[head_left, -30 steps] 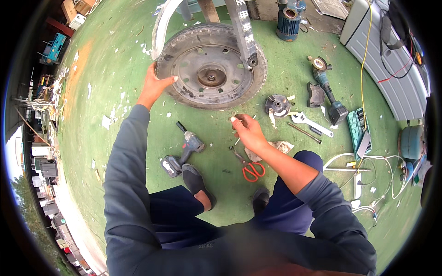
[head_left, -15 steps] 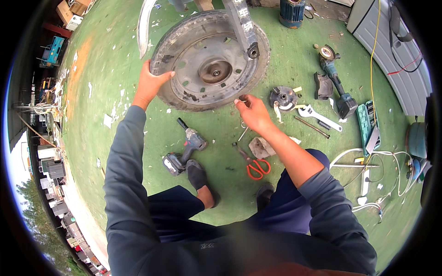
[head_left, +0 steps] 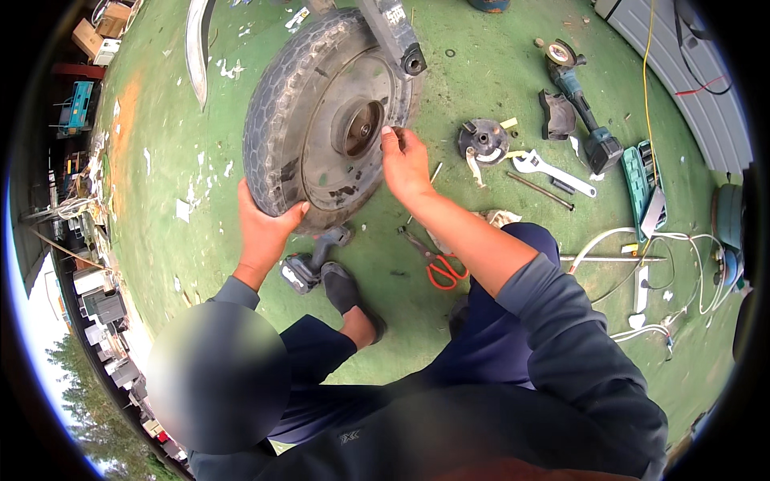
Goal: The person cleans a metal rod with a rag, applies oil from a yellow container, and inserts the rod into a wheel hub. They then place a tire onto the hub and secure it with a bolt.
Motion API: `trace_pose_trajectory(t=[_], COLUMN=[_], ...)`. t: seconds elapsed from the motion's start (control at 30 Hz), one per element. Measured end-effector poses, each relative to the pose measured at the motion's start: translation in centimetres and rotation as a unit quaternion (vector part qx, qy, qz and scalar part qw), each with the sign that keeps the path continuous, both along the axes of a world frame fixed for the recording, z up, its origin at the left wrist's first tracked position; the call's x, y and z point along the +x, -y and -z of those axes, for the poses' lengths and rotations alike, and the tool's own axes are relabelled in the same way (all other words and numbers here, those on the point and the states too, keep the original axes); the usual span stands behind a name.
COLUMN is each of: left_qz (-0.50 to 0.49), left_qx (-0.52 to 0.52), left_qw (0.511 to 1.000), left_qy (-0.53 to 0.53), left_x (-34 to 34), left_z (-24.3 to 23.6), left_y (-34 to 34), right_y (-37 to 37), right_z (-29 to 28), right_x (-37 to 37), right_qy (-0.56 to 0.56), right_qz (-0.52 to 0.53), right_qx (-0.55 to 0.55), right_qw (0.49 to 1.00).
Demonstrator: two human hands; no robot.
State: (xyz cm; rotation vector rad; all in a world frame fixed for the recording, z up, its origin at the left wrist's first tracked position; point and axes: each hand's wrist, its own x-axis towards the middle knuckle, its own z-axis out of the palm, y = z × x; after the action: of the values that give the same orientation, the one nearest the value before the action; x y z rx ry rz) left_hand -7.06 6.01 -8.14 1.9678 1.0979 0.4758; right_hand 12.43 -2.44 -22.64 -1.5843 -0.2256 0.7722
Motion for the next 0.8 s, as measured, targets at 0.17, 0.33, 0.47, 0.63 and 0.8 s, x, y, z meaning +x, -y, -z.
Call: trace_pose_trajectory(t=[0.17, 0.33, 0.47, 0.63, 0.8], left_qz=[-0.007, -0.036, -0.035, -0.010, 0.049], left_qx=[-0.001, 0.032, -0.018, -0.029, -0.049], left_qw=[0.999, 0.998, 0.995, 0.996, 0.992], left_qy=[0.039, 0.048, 0.093, 0.082, 0.105], left_x=[1.2, 1.5, 0.7, 0.5, -0.5], left_z=[0.6, 1.6, 2.4, 1.6, 2.3], left_y=[-0.5, 4.1, 3.3, 0.9, -5.3], right_y=[-1.0, -1.0, -0.6, -0.6, -0.6], right_z=[-0.5, -2.8, -5.1, -5.8, -5.1], right_x=[-1.1, -4.4, -6.0, -6.0, -5.3], right_qy=[-0.013, 0.020, 0.129, 0.140, 0.157], right_qz=[0.011, 0.036, 0.002, -0.018, -0.012], right_qx=[0.031, 0.042, -0.012, -0.023, -0.015], right_qw=[0.999, 0.998, 0.992, 0.990, 0.987])
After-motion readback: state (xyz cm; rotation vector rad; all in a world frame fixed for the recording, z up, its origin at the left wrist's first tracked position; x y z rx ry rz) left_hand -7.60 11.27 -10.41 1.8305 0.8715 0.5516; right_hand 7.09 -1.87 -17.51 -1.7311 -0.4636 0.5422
